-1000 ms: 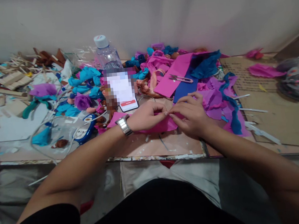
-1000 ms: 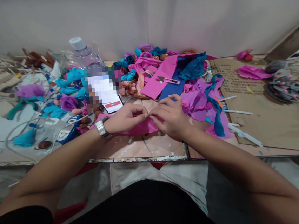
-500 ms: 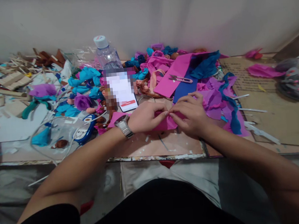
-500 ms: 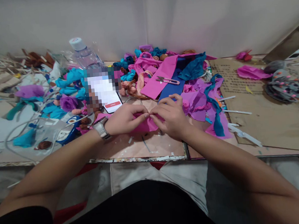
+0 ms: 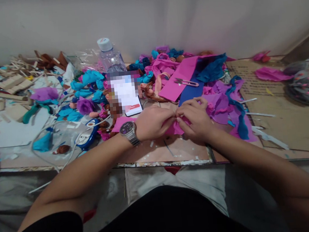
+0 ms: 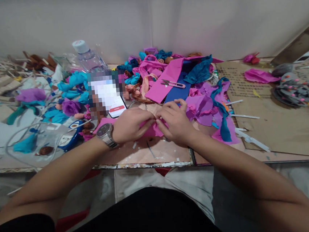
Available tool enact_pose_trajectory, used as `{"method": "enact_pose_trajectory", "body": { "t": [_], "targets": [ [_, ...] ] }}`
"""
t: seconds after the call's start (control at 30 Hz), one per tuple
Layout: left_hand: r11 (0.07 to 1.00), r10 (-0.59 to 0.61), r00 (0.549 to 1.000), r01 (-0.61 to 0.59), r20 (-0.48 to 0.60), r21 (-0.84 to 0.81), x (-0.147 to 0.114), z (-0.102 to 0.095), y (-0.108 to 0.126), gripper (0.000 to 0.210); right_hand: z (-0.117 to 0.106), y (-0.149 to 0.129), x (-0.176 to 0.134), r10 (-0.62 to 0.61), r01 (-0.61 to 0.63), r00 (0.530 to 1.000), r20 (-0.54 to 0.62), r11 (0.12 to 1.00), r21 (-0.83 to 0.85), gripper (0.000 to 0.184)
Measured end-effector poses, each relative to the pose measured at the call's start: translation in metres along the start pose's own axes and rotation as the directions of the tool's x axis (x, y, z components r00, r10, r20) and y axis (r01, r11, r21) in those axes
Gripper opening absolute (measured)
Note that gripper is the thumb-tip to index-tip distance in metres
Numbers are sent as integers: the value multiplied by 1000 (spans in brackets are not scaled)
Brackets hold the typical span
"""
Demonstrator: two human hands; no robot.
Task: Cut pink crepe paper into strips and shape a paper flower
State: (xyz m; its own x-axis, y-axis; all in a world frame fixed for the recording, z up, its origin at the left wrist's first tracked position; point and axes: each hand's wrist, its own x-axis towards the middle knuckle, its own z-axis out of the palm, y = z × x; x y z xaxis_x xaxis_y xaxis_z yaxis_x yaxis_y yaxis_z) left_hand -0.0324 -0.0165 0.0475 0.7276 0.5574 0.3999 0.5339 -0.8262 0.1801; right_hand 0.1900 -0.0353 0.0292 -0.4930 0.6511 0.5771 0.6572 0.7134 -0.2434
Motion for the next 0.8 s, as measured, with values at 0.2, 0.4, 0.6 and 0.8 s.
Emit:
{"method": "enact_pose_trajectory", "body": {
  "t": [0.2,0.4,0.6,0.8],
  "targets": [
    [998,66,996,-64,-67,29,-1,2,0,29,0,-1,0,4,-3,1000,-15,1000,19,4],
    [997,56,998,-53,-42,48,-1,3,-6,25,-1,3,0,30,-29,999,-22,998,52,8],
    [998,53,997,-51,-59,23,0,4,-4,27,1,3,0,7,-7,1000,-18,999,38,5],
    [997,-6,999,3,-46,-75,-1,-2,-3,23,1,2,1,46,-44,999,-22,997,67,11]
  ]
}}
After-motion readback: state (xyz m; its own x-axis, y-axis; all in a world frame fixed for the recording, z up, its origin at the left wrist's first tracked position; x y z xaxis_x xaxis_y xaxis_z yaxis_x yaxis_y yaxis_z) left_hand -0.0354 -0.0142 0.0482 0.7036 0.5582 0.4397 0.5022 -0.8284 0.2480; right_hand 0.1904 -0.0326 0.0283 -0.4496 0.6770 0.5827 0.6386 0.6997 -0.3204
